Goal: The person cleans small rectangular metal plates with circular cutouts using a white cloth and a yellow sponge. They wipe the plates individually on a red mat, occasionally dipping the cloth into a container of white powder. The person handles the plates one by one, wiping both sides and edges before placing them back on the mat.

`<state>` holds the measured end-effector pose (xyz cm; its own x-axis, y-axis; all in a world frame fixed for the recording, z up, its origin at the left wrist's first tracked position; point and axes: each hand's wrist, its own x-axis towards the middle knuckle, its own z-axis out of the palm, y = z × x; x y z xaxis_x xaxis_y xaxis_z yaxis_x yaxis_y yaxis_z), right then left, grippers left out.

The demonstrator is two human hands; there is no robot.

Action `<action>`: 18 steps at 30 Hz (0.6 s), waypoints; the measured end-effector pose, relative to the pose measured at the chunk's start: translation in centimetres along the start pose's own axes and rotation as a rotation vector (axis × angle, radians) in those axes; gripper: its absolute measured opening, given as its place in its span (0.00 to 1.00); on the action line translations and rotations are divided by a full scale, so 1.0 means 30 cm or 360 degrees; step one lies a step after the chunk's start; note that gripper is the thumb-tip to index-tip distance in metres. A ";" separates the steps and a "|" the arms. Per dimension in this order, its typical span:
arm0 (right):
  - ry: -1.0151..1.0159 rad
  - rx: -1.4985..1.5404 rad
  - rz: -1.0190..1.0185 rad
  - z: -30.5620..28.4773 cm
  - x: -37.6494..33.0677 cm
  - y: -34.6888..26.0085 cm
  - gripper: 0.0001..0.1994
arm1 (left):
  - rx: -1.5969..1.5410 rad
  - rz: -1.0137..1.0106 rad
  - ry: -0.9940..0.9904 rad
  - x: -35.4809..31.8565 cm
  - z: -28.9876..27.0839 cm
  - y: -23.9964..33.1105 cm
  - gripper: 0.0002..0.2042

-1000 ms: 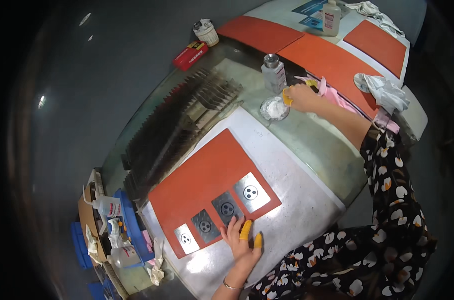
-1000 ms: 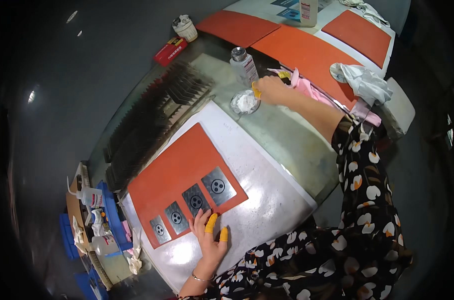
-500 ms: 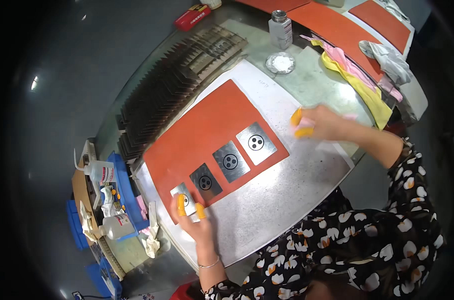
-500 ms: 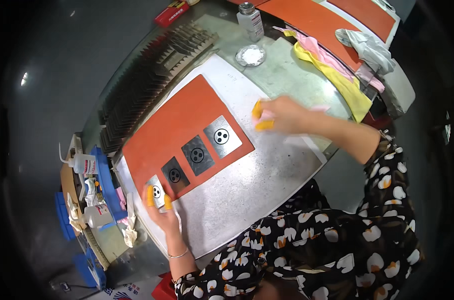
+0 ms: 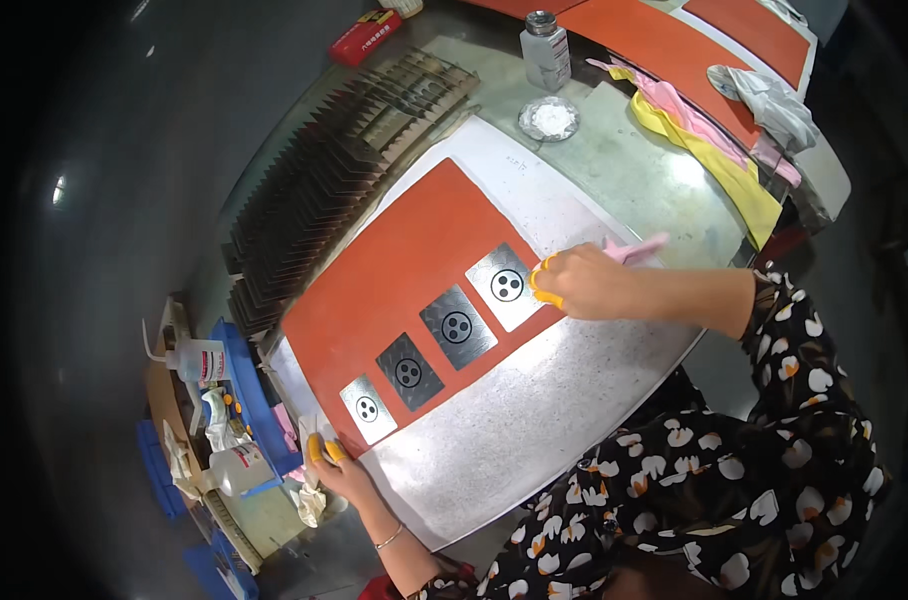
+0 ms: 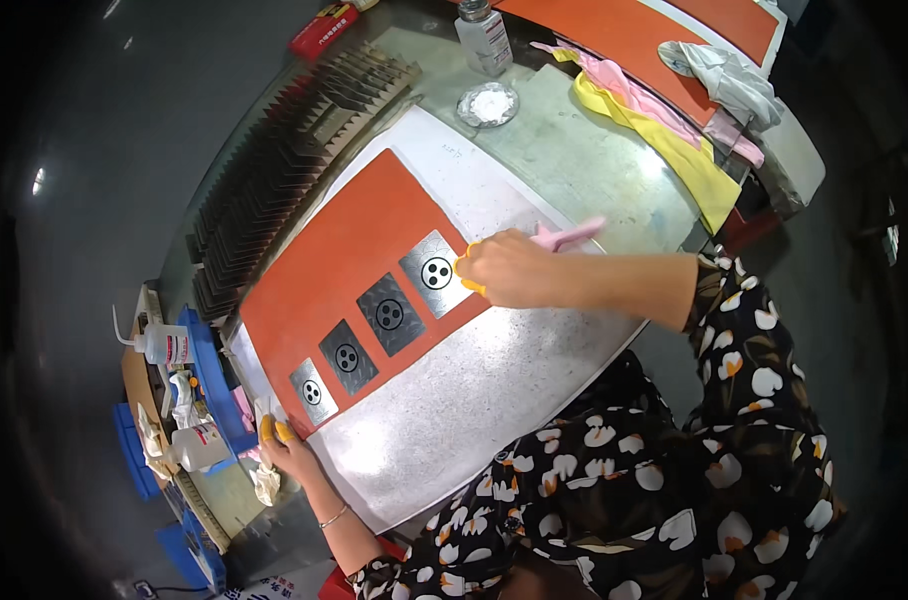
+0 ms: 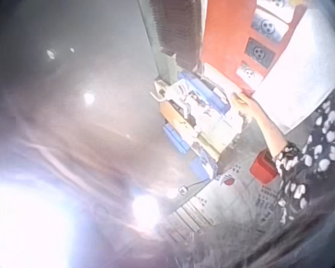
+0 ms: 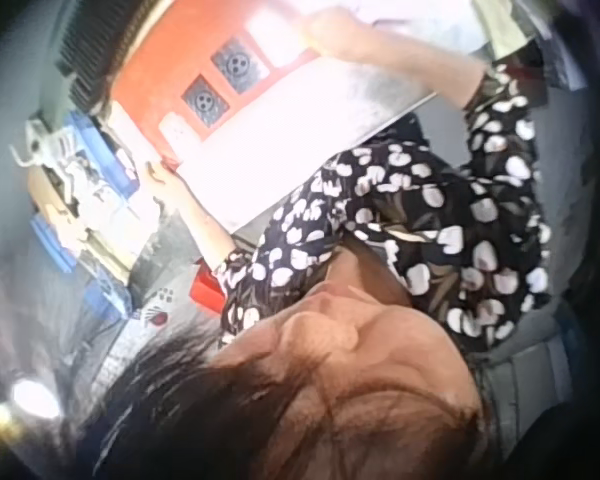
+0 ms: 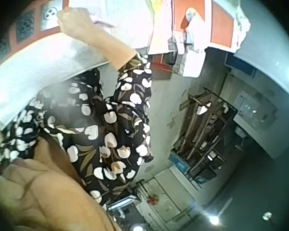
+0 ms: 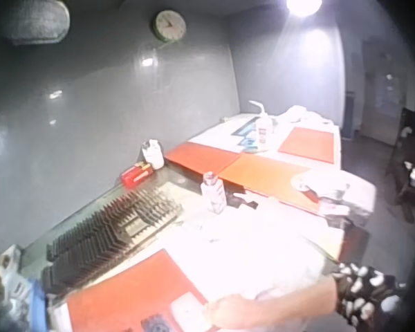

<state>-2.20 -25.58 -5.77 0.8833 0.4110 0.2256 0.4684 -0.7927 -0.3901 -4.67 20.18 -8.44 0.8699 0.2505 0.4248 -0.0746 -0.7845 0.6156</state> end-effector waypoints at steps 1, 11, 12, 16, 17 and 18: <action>-0.0043 0.0016 0.0010 0.003 -0.001 0.003 0.05 | 0.0031 0.0062 0.0000 -0.006 0.014 -0.029 0.13; -0.0253 0.0133 0.0059 -0.020 0.015 -0.004 0.03 | 0.0777 0.0448 -0.0103 -0.005 0.008 0.009 0.14; -0.0278 0.0098 0.0025 -0.012 0.031 -0.017 0.04 | 0.0791 0.0451 -0.0119 0.004 0.012 0.027 0.14; -0.0125 0.0225 -0.0213 0.043 0.097 -0.096 0.03 | 0.0631 0.0370 -0.0187 0.010 0.025 0.048 0.14; -0.0055 0.0219 -0.0268 0.042 0.089 -0.083 0.03 | 0.0589 0.0320 -0.0184 0.006 0.021 0.054 0.15; 0.0015 0.0227 -0.0319 0.050 0.077 -0.071 0.03 | 0.0557 0.0273 -0.0187 0.002 0.009 0.049 0.15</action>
<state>-1.13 -22.26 -5.74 0.7724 0.5489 0.3195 0.6330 -0.6239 -0.4583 -4.61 18.89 -7.69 0.9106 0.0486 0.4103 -0.0708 -0.9601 0.2707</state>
